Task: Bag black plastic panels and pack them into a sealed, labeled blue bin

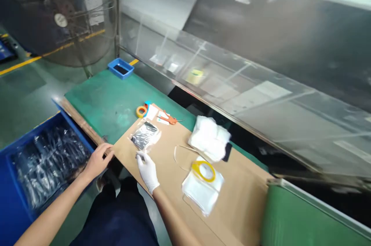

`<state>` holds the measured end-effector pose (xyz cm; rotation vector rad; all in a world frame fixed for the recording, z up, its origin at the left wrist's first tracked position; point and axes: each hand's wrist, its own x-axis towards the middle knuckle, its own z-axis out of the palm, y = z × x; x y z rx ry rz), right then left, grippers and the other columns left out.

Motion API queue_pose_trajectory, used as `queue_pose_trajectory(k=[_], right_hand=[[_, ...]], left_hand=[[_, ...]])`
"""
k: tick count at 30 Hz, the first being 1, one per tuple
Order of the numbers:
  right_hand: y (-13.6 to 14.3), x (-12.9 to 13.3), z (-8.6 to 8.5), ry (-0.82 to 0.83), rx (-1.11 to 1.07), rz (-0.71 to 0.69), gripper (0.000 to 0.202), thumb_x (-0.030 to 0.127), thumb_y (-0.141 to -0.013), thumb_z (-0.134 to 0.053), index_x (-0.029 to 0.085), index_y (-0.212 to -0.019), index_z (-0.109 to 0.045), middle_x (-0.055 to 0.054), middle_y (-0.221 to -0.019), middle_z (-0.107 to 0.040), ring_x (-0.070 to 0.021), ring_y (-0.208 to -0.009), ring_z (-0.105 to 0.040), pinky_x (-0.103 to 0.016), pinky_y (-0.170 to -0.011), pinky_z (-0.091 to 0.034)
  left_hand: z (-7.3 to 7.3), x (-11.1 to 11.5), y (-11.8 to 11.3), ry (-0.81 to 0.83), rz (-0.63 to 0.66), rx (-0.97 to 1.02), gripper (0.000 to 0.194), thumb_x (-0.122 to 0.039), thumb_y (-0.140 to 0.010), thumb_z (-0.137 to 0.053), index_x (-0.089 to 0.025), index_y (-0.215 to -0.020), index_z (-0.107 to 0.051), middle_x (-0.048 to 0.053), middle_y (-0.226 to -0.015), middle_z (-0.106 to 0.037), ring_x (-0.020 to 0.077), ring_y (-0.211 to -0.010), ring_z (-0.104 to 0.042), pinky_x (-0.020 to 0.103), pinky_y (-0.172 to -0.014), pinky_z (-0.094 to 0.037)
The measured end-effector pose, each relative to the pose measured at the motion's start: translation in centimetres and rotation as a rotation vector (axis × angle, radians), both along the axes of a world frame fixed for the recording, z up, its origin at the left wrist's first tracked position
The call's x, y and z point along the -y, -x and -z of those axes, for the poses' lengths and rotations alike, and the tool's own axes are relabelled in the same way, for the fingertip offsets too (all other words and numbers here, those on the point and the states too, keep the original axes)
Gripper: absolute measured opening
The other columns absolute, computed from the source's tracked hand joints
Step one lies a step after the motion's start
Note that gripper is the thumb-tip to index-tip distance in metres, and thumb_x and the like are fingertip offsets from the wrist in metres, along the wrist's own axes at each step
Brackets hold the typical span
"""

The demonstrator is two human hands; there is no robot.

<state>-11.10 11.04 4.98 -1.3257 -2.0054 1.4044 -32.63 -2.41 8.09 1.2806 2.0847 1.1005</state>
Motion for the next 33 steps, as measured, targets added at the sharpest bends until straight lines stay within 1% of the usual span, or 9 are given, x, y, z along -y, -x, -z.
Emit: queue_pose_trajectory(k=[2, 6, 8, 11, 14, 18, 22, 26, 33], right_hand=[[-3.1, -2.3, 2.5, 0.104, -0.034, 0.159, 0.036, 0.048, -0.089, -0.056, 0.021, -0.108, -0.070, -0.011, -0.111, -0.078, -0.0291, -0.106, -0.074, -0.048, -0.102, -0.057], [-6.9, -5.4, 7.7, 0.290, -0.091, 0.312, 0.041, 0.045, -0.085, -0.058, 0.019, -0.116, -0.065, -0.016, -0.125, -0.074, -0.0297, -0.116, -0.072, -0.050, -0.101, -0.058], [-7.3, -6.9, 9.8, 0.341, -0.088, 0.323, 0.039, 0.036, -0.083, -0.059, 0.017, -0.117, -0.064, -0.019, -0.129, -0.072, -0.0295, -0.120, -0.070, -0.049, -0.102, -0.057], [-6.1, -9.6, 12.2, 0.390, -0.105, 0.315, 0.038, 0.026, -0.081, -0.060, 0.017, -0.117, -0.064, -0.018, -0.129, -0.072, -0.0277, -0.120, -0.070, -0.046, -0.105, -0.055], [-3.8, -12.0, 13.8, 0.426, -0.152, 0.272, 0.037, 0.019, -0.080, -0.057, 0.019, -0.117, -0.062, -0.013, -0.125, -0.075, -0.0230, -0.115, -0.073, -0.041, -0.104, -0.056], [-1.8, -13.0, 15.0, 0.457, -0.197, 0.236, 0.035, 0.017, -0.080, -0.054, 0.021, -0.115, -0.061, -0.008, -0.117, -0.077, -0.0197, -0.107, -0.074, -0.037, -0.100, -0.057], [-3.1, -12.0, 15.4, 0.449, -0.192, 0.258, 0.030, 0.020, -0.080, -0.057, 0.019, -0.109, -0.063, -0.010, -0.114, -0.076, -0.0235, -0.105, -0.073, -0.040, -0.103, -0.054], [-5.1, -10.3, 15.4, 0.457, -0.214, 0.250, 0.033, 0.019, -0.077, -0.060, 0.020, -0.110, -0.065, -0.010, -0.117, -0.076, -0.0252, -0.110, -0.071, -0.042, -0.106, -0.051], [-6.9, -9.3, 16.0, 0.532, -0.309, 0.210, 0.044, 0.019, -0.067, -0.070, 0.020, -0.111, -0.066, -0.009, -0.110, -0.079, -0.0261, -0.103, -0.075, -0.042, -0.096, -0.060]], left_hand=[[1.9, -6.6, -1.8, 0.067, 0.104, 0.082, 0.035, -0.036, -0.094, -0.060, -0.021, -0.126, -0.065, 0.010, -0.128, -0.066, 0.0282, -0.125, -0.061, 0.041, -0.112, -0.045], [7.9, -17.2, -4.0, 0.248, 0.085, 0.123, 0.042, -0.026, -0.085, -0.066, -0.014, -0.125, -0.064, 0.015, -0.129, -0.066, 0.0318, -0.129, -0.057, 0.046, -0.116, -0.040], [10.6, -20.5, -4.5, 0.307, 0.055, 0.121, 0.042, -0.023, -0.082, -0.067, -0.012, -0.122, -0.064, 0.017, -0.127, -0.067, 0.0323, -0.130, -0.057, 0.047, -0.115, -0.039], [13.6, -23.0, -4.9, 0.376, -0.014, 0.132, 0.040, -0.024, -0.080, -0.068, -0.010, -0.118, -0.065, 0.019, -0.126, -0.068, 0.0331, -0.130, -0.056, 0.048, -0.115, -0.037], [15.3, -23.5, -5.5, 0.411, -0.088, 0.160, 0.036, -0.027, -0.080, -0.069, -0.011, -0.113, -0.066, 0.019, -0.126, -0.068, 0.0337, -0.130, -0.056, 0.048, -0.115, -0.036], [16.6, -22.7, -6.8, 0.424, -0.130, 0.285, 0.031, -0.036, -0.079, -0.073, -0.015, -0.101, -0.070, 0.014, -0.112, -0.074, 0.0302, -0.115, -0.065, 0.042, -0.104, -0.046], [17.3, -20.8, -8.4, 0.408, -0.165, 0.475, 0.038, -0.047, -0.074, -0.080, -0.016, -0.094, -0.069, 0.011, -0.093, -0.076, 0.0264, -0.090, -0.071, 0.037, -0.086, -0.054], [17.6, -18.7, -9.9, 0.356, -0.222, 0.603, 0.050, -0.050, -0.057, -0.092, -0.018, -0.081, -0.062, 0.004, -0.077, -0.071, 0.0232, -0.080, -0.070, 0.035, -0.081, -0.054], [17.2, -17.5, -11.6, 0.297, -0.212, 0.819, 0.066, -0.048, -0.046, -0.098, -0.017, -0.095, -0.066, 0.008, -0.091, -0.076, 0.0238, -0.084, -0.072, 0.037, -0.081, -0.056]])
